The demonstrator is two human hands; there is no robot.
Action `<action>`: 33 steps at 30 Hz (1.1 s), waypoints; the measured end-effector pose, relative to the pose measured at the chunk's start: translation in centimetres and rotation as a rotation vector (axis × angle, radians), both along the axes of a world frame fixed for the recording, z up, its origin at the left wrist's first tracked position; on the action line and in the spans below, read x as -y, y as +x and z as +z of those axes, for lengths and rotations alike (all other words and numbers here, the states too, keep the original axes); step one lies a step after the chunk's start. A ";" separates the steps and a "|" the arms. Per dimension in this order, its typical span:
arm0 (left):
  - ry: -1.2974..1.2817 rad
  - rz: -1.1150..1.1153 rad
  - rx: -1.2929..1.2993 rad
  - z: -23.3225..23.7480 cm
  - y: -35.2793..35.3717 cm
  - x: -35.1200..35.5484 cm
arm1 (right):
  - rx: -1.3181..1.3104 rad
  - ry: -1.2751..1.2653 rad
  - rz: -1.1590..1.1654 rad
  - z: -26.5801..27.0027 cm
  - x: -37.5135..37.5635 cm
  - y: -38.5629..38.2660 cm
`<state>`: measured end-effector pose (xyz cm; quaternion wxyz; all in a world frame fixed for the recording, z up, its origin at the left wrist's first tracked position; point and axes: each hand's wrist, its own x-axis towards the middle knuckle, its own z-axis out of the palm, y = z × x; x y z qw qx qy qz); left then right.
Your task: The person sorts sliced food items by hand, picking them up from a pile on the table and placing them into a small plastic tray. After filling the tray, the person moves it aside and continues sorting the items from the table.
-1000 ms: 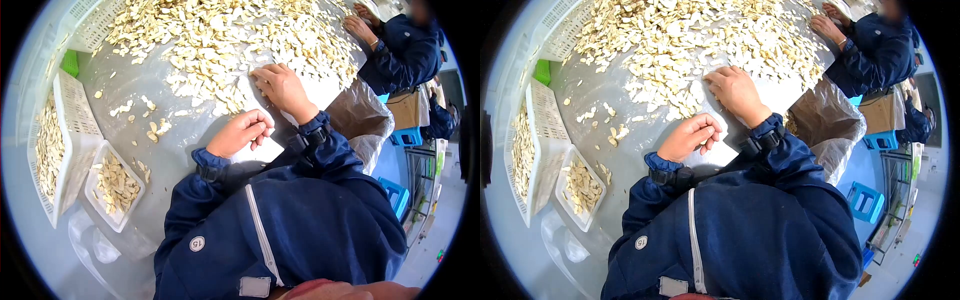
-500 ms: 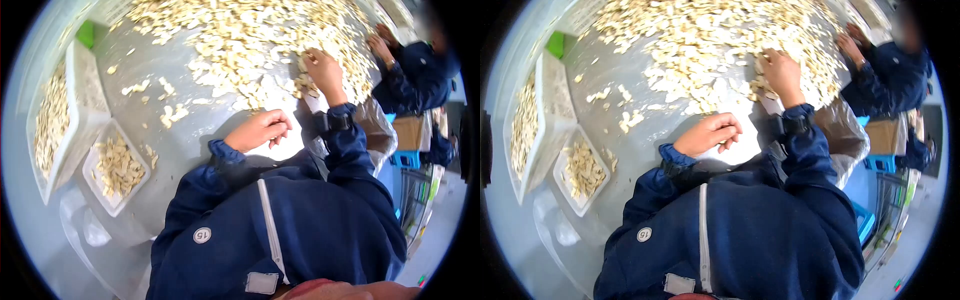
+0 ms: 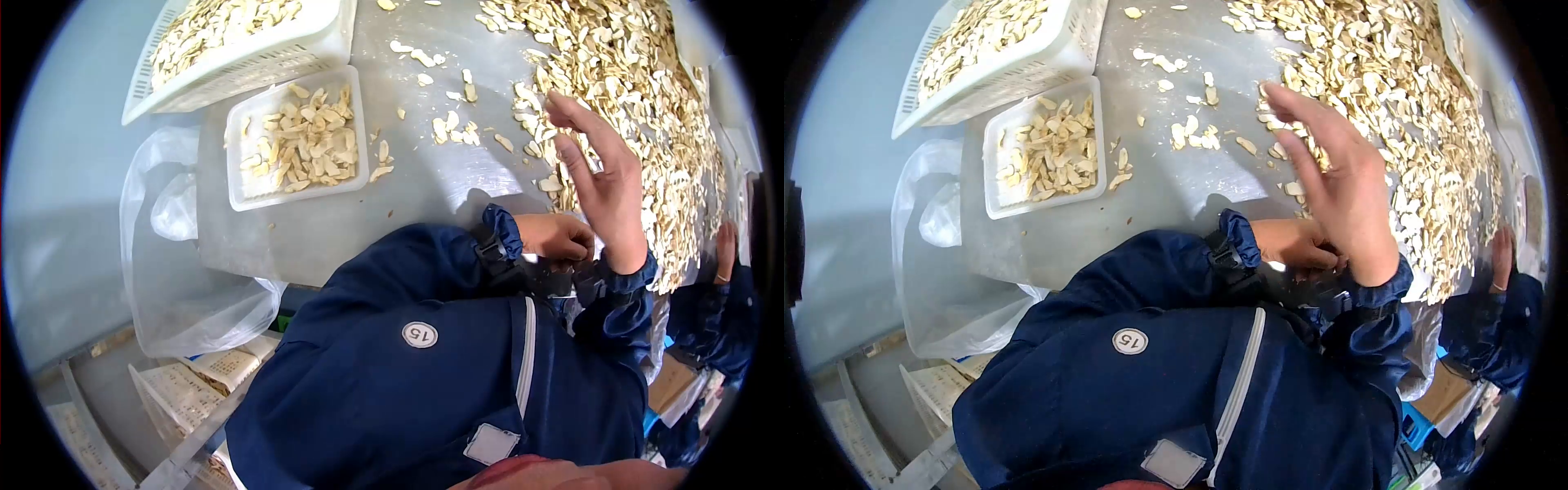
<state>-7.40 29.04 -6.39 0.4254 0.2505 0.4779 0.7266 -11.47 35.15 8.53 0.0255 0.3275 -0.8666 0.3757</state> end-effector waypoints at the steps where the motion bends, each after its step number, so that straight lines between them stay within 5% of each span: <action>1: 0.023 -0.002 -0.001 -0.3 0.2 0.0 | -0.022 0.090 -0.083 -0.2 -1.5 -0.5; 7: 0.057 -0.028 -0.015 0.1 -0.1 -0.2 | -0.031 0.419 -0.625 -6.3 -17.2 0.5; 14: -0.064 -0.047 0.071 1.6 -0.3 0.3 | -0.101 0.368 -0.491 -9.6 -18.0 2.2; 19: -0.036 -0.036 0.118 1.2 -0.2 0.4 | 0.150 0.407 -0.526 -8.4 -17.5 2.4; 25: -0.009 0.157 0.280 2.1 0.1 0.4 | 0.204 0.086 -0.663 -8.4 -17.3 3.9; 30: 0.034 0.187 0.494 2.1 -0.3 0.7 | 0.124 0.108 -0.237 -6.7 -14.4 5.1; 33: 0.069 0.202 0.462 0.9 -0.2 0.5 | 0.121 0.070 -0.303 -6.5 -13.7 4.9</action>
